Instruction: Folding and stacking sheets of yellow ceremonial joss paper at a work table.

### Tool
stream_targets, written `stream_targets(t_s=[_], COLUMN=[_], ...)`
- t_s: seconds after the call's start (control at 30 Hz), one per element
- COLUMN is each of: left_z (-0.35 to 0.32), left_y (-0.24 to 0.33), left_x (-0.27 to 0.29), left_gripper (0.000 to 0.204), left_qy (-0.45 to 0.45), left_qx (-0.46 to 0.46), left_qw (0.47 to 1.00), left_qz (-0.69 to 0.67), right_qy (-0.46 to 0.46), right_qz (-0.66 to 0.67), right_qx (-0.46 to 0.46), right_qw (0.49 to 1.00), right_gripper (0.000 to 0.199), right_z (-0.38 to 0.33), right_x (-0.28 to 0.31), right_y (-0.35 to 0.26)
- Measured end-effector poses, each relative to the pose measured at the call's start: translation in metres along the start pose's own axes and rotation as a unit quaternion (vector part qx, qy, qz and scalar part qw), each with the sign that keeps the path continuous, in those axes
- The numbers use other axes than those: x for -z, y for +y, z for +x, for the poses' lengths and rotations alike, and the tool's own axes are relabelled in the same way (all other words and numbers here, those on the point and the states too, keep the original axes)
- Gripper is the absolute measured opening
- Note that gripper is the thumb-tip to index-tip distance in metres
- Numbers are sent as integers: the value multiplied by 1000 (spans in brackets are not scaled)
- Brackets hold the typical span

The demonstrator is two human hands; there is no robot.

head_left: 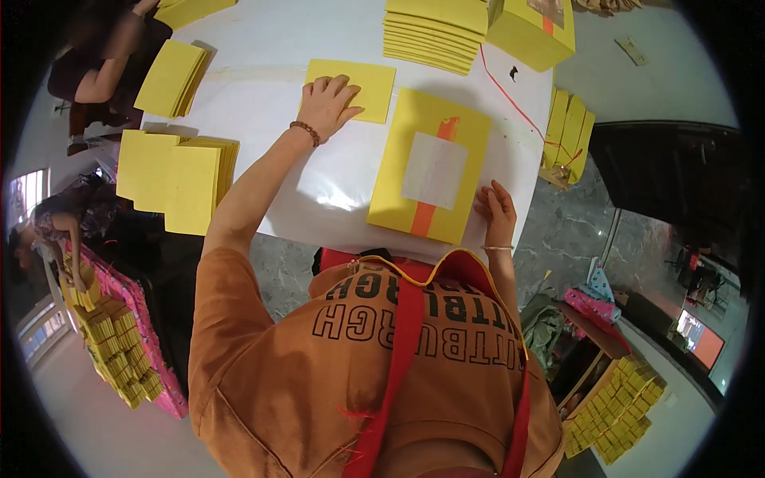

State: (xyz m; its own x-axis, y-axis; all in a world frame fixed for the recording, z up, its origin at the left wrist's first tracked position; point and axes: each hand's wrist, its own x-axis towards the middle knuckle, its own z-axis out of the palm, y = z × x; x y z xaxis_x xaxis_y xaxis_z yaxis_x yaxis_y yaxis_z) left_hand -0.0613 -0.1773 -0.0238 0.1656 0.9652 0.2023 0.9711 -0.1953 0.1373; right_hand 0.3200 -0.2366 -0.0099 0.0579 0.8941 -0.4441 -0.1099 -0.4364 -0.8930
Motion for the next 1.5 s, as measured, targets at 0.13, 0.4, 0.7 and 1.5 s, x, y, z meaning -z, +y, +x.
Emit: stream_targets(t_s=[0.13, 0.4, 0.7, 1.5], left_z=[8, 5, 9, -70], left_y=[6, 25, 35, 133], left_x=[1, -13, 12, 79], left_gripper=[52, 67, 49, 13], left_qy=[-12, 66, 97, -91], left_qx=[-26, 23, 38, -132], left_qw=[1000, 997, 992, 920], left_qz=[7, 13, -75, -357], right_qy=[-13, -15, -36, -143], right_qz=[-24, 26, -57, -135], right_qx=[26, 19, 158, 271], right_qw=[999, 999, 985, 942], right_gripper=[32, 30, 30, 24], right_z=[-3, -5, -11, -8], right_x=[-5, 1, -9, -21], right_y=[-1, 14, -18, 9])
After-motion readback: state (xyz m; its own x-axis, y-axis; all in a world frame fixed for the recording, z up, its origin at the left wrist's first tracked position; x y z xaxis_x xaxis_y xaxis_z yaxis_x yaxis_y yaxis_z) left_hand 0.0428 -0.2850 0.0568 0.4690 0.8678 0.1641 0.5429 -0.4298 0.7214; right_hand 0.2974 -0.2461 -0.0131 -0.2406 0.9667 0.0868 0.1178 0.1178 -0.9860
